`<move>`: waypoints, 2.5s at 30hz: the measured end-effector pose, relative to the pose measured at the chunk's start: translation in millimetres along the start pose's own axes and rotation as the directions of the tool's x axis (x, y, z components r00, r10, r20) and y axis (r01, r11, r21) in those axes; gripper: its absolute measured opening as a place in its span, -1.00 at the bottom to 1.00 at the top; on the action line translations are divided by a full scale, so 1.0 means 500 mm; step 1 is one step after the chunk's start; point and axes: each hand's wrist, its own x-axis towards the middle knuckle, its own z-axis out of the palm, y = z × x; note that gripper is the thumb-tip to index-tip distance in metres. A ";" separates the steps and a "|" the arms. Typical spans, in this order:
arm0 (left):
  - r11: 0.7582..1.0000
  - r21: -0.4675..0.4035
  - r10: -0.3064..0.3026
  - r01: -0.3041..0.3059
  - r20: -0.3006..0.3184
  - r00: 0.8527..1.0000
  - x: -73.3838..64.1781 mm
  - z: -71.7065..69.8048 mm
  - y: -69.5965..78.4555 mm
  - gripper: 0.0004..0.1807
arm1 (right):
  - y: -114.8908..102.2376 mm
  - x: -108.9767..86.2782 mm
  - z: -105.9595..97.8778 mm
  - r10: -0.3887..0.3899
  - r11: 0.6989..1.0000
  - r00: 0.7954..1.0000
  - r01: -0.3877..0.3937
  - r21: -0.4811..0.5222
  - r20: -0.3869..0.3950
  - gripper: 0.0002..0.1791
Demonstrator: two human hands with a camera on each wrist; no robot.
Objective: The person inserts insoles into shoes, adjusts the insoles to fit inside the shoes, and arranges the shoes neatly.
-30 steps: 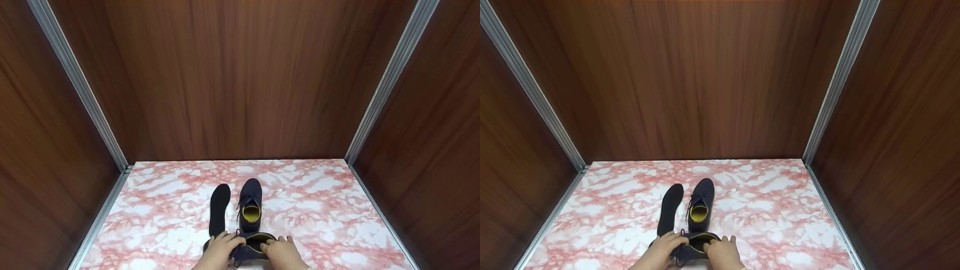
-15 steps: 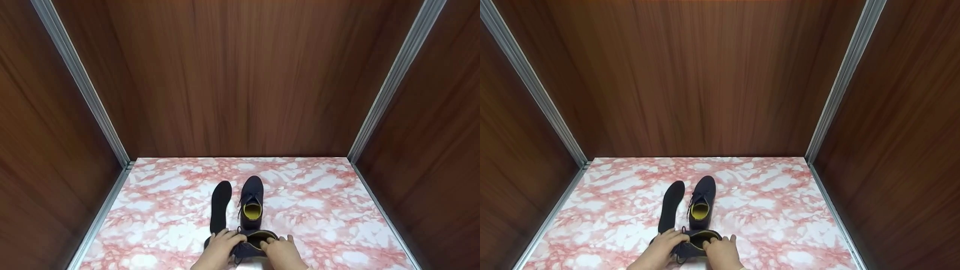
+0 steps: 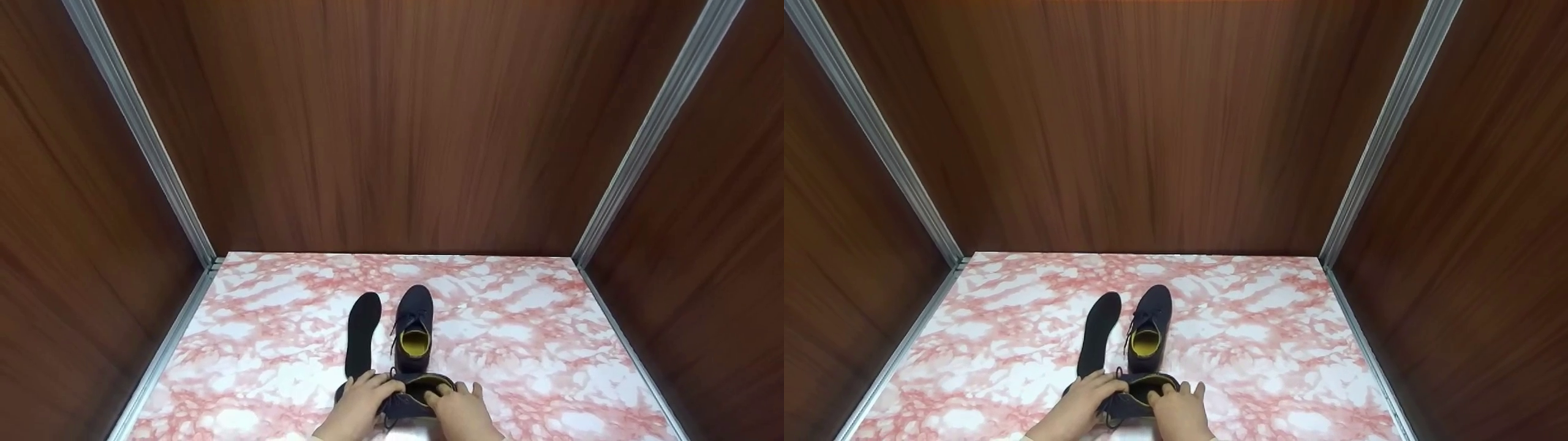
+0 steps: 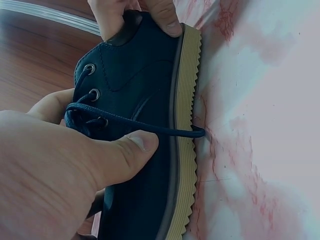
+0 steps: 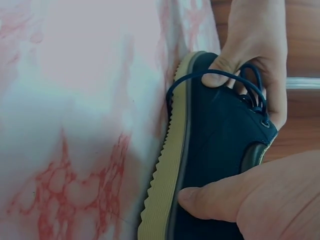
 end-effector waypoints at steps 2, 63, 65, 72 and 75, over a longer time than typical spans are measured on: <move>1.000 0.005 0.007 -0.007 -0.003 1.000 0.001 0.001 0.001 -0.27 | 0.000 -0.002 0.001 0.007 1.000 1.000 -0.007 0.001 -0.005 -0.53; 0.995 0.096 -0.006 0.007 -0.013 1.000 -0.008 0.010 -0.001 -0.29 | 0.008 0.037 -0.024 -0.109 0.982 0.974 0.136 0.131 -0.198 0.09; 0.995 0.101 -0.006 0.008 -0.021 1.000 -0.009 0.010 -0.001 -0.31 | -0.001 0.049 -0.022 -0.123 0.980 0.977 0.148 0.136 -0.174 0.13; 0.996 0.091 0.000 0.001 -0.019 1.000 -0.009 0.012 -0.005 -0.34 | -0.019 0.074 -0.011 -0.154 0.978 0.985 0.163 0.133 -0.078 0.09; 0.995 0.095 0.007 -0.005 -0.024 1.000 -0.009 0.015 -0.006 -0.34 | -0.022 0.074 -0.004 -0.159 0.978 0.983 0.170 0.125 -0.088 0.05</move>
